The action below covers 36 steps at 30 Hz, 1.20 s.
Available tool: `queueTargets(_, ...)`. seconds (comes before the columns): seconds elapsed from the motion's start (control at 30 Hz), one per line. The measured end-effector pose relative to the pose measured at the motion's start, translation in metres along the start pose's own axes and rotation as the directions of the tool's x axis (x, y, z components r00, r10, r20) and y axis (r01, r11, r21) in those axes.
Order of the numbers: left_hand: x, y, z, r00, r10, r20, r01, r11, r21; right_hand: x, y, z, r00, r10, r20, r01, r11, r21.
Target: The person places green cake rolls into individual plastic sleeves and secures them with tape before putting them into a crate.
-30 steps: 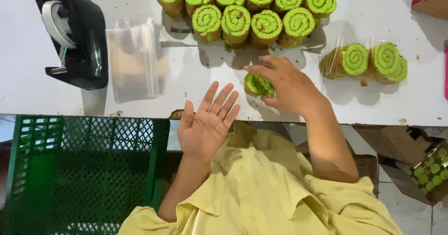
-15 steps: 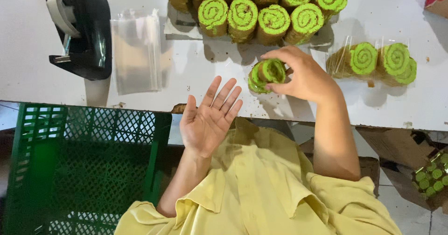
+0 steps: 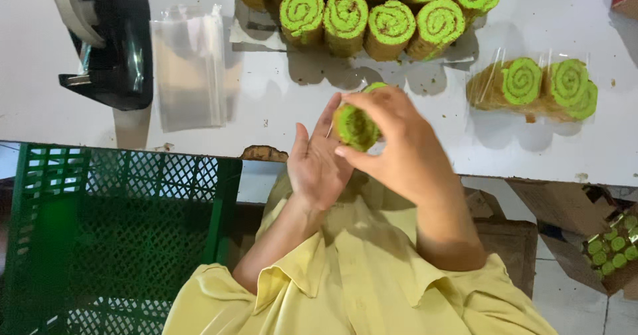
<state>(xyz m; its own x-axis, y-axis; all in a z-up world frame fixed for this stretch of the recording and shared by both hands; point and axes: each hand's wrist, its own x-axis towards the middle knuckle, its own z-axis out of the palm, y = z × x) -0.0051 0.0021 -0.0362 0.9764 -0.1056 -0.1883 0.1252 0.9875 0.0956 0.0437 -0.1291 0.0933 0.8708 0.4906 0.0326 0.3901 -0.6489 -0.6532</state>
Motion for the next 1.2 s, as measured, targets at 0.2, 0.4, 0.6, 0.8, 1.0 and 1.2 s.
queueTargets(0.2,0.004,-0.011,-0.002,0.999,0.026,-0.029,-0.025,0.999,0.024,0.004,-0.016,0.012,0.998,0.029,-0.051,-0.044,0.949,-0.314)
queueTargets(0.4,-0.003,0.003,0.032,0.999,0.004,-0.051,-0.006,0.999,-0.041,-0.003,-0.016,0.003,0.984,-0.122,-0.129,0.086,0.964,-0.253)
queueTargets(0.6,-0.003,0.01,0.045,0.998,0.017,-0.06,-0.021,0.998,-0.064,-0.039,0.005,0.019,0.919,-0.375,-0.12,0.357,0.922,-0.151)
queueTargets(0.8,-0.003,0.003,0.027,0.997,0.059,0.043,-0.053,0.99,-0.128,-0.052,0.002,0.055,0.871,-0.484,-0.089,0.451,0.857,-0.248)
queueTargets(1.0,-0.009,-0.002,0.027,0.988,0.135,0.068,-0.138,0.99,0.033,-0.056,0.012,0.056,0.875,-0.418,-0.243,0.391,0.908,-0.153)
queueTargets(1.2,-0.016,0.003,0.027,0.977,0.093,0.193,-0.127,0.976,0.177,-0.03,0.011,0.017,0.855,-0.33,-0.4,0.288,0.944,-0.164)
